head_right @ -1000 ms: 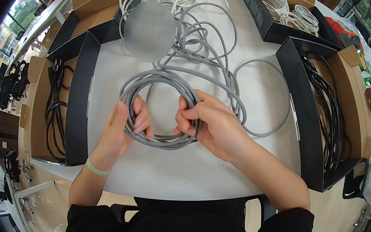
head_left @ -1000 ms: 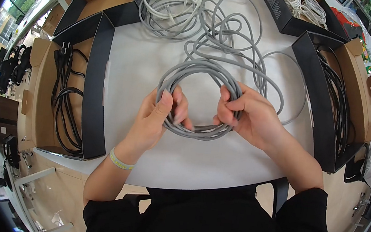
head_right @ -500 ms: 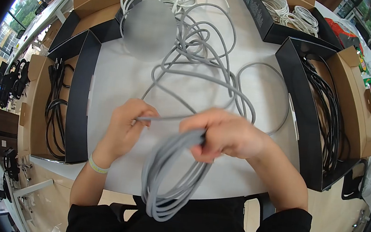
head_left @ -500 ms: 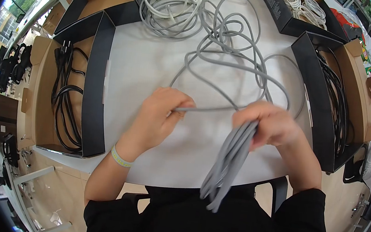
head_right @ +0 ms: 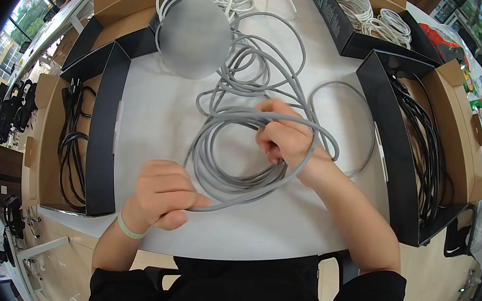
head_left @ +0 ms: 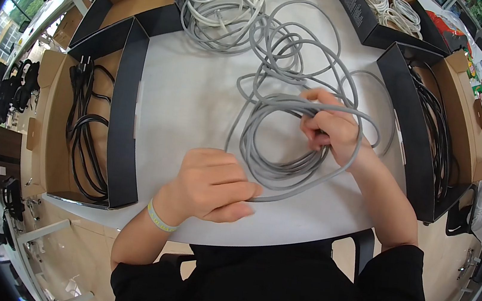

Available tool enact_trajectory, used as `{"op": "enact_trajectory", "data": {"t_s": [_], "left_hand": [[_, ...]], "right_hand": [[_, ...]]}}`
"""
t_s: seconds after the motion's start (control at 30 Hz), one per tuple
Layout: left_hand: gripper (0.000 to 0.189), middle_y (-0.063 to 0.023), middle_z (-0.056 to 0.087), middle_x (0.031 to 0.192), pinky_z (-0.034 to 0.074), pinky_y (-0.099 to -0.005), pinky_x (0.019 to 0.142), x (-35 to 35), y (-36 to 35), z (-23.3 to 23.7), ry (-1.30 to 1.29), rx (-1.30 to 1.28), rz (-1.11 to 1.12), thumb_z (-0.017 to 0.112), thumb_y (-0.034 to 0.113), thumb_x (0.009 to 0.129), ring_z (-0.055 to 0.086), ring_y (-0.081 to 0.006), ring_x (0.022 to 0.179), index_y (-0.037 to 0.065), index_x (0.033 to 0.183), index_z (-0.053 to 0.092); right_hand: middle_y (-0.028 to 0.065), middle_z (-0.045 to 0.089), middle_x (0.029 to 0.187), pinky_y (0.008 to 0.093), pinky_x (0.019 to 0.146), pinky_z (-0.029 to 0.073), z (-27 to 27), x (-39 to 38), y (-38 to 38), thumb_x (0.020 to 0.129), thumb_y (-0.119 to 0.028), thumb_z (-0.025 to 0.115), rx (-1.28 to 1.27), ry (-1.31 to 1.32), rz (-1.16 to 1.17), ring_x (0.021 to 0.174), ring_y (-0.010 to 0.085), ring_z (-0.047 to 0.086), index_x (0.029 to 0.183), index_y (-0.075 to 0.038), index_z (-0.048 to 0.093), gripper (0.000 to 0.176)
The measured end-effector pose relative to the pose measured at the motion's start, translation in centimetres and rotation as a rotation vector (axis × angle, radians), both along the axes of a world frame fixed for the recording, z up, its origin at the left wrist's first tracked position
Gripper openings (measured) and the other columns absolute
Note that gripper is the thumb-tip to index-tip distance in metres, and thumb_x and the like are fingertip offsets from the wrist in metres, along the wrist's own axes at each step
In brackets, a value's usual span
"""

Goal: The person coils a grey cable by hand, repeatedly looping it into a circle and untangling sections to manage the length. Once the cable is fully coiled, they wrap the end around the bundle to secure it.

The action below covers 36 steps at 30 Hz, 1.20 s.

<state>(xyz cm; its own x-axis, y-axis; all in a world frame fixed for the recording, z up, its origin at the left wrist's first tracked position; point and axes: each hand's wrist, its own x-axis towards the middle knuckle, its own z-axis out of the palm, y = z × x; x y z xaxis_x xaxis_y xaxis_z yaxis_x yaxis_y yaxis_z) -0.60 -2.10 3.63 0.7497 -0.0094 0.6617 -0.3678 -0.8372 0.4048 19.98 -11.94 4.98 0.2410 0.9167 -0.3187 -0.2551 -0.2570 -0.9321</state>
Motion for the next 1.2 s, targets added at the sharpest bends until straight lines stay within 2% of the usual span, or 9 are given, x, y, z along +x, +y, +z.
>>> {"op": "enact_trajectory", "data": {"t_s": [0.07, 0.13, 0.23, 0.37, 0.57, 0.63, 0.73, 1.07, 1.2], "left_hand": [[0.016, -0.0007, 0.048, 0.052, 0.036, -0.0261, 0.042, 0.5, -0.5, -0.5, 0.049, -0.025, -0.001, 0.064, 0.020, 0.072, 0.048, -0.0150, 0.049, 0.008, 0.063, 0.060], [0.015, -0.0022, 0.052, 0.056, 0.039, -0.0281, 0.046, 0.9, -1.1, -1.4, 0.177, -0.006, 0.036, 0.062, 0.018, 0.073, 0.050, -0.0178, 0.051, 0.006, 0.064, 0.061], [0.013, -0.0019, 0.053, 0.058, 0.040, -0.0277, 0.048, 0.9, -1.3, -1.2, 0.342, -0.006, -0.001, 0.064, 0.013, 0.072, 0.050, -0.0182, 0.053, 0.006, 0.062, 0.060], [0.017, -0.0014, 0.052, 0.056, 0.039, -0.0281, 0.047, 1.2, -1.6, -1.3, 0.364, -0.017, 0.010, 0.065, 0.016, 0.072, 0.047, -0.0178, 0.050, 0.007, 0.060, 0.058], [0.024, -0.0021, 0.051, 0.051, 0.038, -0.0282, 0.047, 1.2, -1.4, -1.1, 0.420, -0.060, 0.053, 0.066, 0.019, 0.073, 0.046, -0.0175, 0.048, 0.006, 0.055, 0.058], [0.028, -0.0034, 0.052, 0.050, 0.040, -0.0294, 0.048, 1.2, -1.5, -1.0, 0.377, -0.220, 0.134, 0.065, 0.023, 0.074, 0.050, -0.0183, 0.050, 0.007, 0.053, 0.058], [0.028, -0.0060, 0.056, 0.054, 0.043, -0.0298, 0.051, 1.1, -1.3, -0.5, 0.397, -0.331, 0.237, 0.067, 0.025, 0.072, 0.054, -0.0201, 0.053, 0.004, 0.056, 0.060], [0.032, -0.0118, 0.062, 0.068, 0.046, -0.0326, 0.063, 1.4, -1.6, -1.0, 0.424, -0.381, 0.248, 0.066, 0.032, 0.074, 0.058, -0.0253, 0.067, 0.000, 0.071, 0.065], [0.034, -0.0156, 0.060, 0.093, 0.044, -0.0347, 0.074, 1.5, -1.7, -1.3, 0.382, -0.359, 0.223, 0.062, 0.033, 0.078, 0.056, -0.0271, 0.086, -0.001, 0.078, 0.065]], "right_hand": [[0.0036, 0.046, 0.062, 0.0238, 0.050, 0.035, -1.2, 0.4, 0.2, 0.075, -0.010, 0.044, -0.005, -0.099, 0.012, 0.052, 0.0092, 0.041, 0.091, 0.000, 0.052, 0.021], [0.0077, 0.050, 0.065, 0.0296, 0.052, 0.041, -2.3, 0.3, 0.5, 0.076, -0.011, 0.048, 0.350, -0.794, -0.065, 0.052, 0.0166, 0.048, 0.095, 0.001, 0.053, 0.022], [0.0137, 0.054, 0.071, 0.0355, 0.056, 0.044, -1.0, 0.1, -0.1, 0.074, -0.012, 0.054, 0.384, -1.290, -0.017, 0.056, 0.0275, 0.054, 0.090, 0.002, 0.055, 0.021], [0.0173, 0.055, 0.073, 0.0365, 0.056, 0.044, -1.5, 0.4, -0.4, 0.072, -0.011, 0.055, 0.235, -1.300, 0.085, 0.060, 0.0333, 0.054, 0.082, 0.001, 0.057, 0.016], [0.0125, 0.055, 0.062, 0.0319, 0.052, 0.044, -1.3, 0.8, -0.3, 0.077, -0.014, 0.053, 0.187, -1.006, 0.187, 0.058, 0.0255, 0.056, 0.076, 0.001, 0.055, 0.015], [0.0050, 0.052, 0.056, 0.0263, 0.048, 0.039, -1.1, 0.9, -0.2, 0.082, -0.018, 0.051, 0.005, -0.474, 0.159, 0.054, 0.0142, 0.053, 0.079, -0.001, 0.055, 0.018], [-0.0007, 0.047, 0.058, 0.0212, 0.048, 0.033, -1.3, 1.2, 0.2, 0.084, -0.019, 0.051, 0.061, -0.367, 0.098, 0.054, 0.0061, 0.042, 0.084, -0.003, 0.053, 0.017], [-0.0034, 0.036, 0.062, 0.0217, 0.055, 0.034, -1.5, -0.2, 0.3, 0.086, -0.018, 0.050, 0.157, 0.323, -0.060, 0.056, 0.0065, 0.035, 0.088, -0.003, 0.049, 0.016], [-0.0028, 0.037, 0.063, 0.0255, 0.058, 0.039, -0.7, -0.7, 0.2, 0.088, -0.021, 0.051, 0.179, 0.449, -0.076, 0.057, 0.0077, 0.037, 0.088, -0.004, 0.048, 0.017]]}}
